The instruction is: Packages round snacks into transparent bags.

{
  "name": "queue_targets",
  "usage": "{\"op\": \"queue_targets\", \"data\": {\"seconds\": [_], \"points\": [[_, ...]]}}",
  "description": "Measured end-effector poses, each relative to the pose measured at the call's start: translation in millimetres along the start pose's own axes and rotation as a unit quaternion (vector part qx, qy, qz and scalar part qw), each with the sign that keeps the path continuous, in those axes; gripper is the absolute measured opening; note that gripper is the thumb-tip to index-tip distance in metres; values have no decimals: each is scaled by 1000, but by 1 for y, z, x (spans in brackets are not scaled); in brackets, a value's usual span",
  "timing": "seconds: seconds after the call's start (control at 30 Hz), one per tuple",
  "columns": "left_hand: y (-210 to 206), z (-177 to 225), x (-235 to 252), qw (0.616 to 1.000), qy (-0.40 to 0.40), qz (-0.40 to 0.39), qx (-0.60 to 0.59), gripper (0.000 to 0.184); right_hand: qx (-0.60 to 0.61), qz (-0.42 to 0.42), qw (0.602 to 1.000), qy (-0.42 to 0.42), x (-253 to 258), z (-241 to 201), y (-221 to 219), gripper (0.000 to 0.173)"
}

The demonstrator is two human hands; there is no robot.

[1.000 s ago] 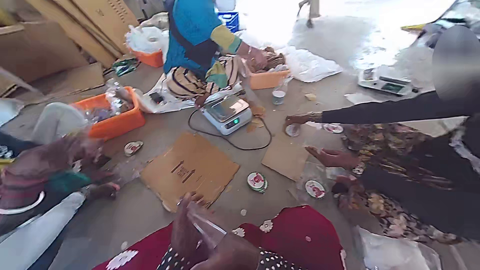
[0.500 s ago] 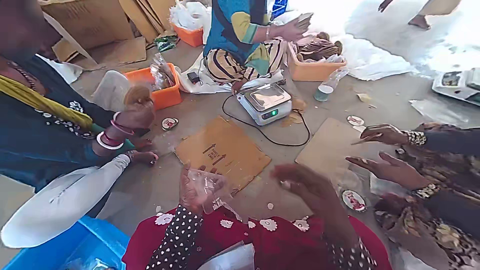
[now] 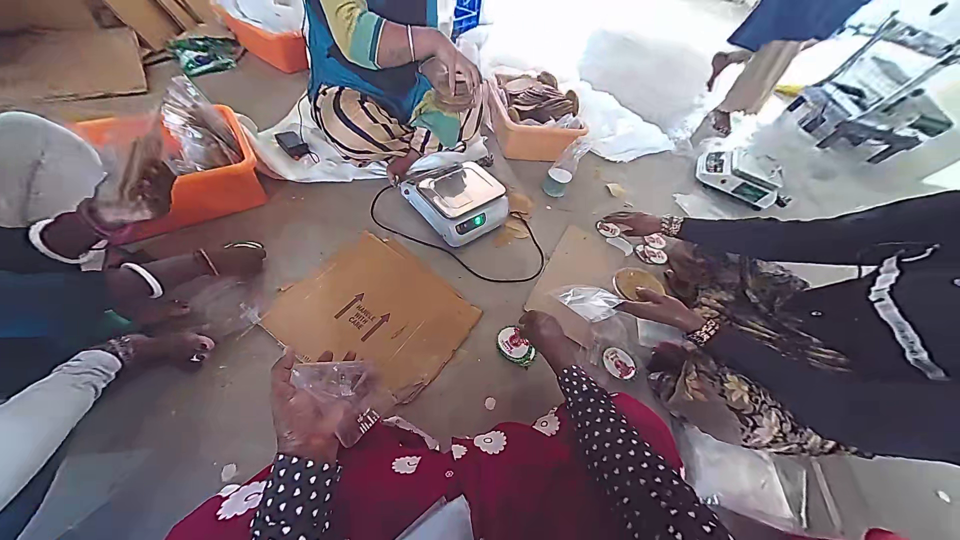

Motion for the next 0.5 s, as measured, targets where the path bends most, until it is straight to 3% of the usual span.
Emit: {"op": "queue_targets", "data": {"seconds": [0.1,0.27,0.4,0.5], "points": [[0,1,1,1000,-6,21,6,61,-59,-34,997,-43,3,5,-17,47],[1,5,10,999,-18,25,-16,49,-22,-11,987,-158,-9,3,-4,33],[-1,5,14,999,-15,20,-19,48,26,36,987,-157,-7,18,4,30],[-3,7,12,999,-19,35,-20,44,2,27,989,-148,4,29,0,32]]}}
Point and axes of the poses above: each hand's wrist, its own x-axis towards the middle knuckle, its own y-axis out of the back of the hand, z = x × y, the point moved 6 cm from there along x, towards the middle knuckle, and after that the axes turned 1 degree about x, right-handed, at the moved point
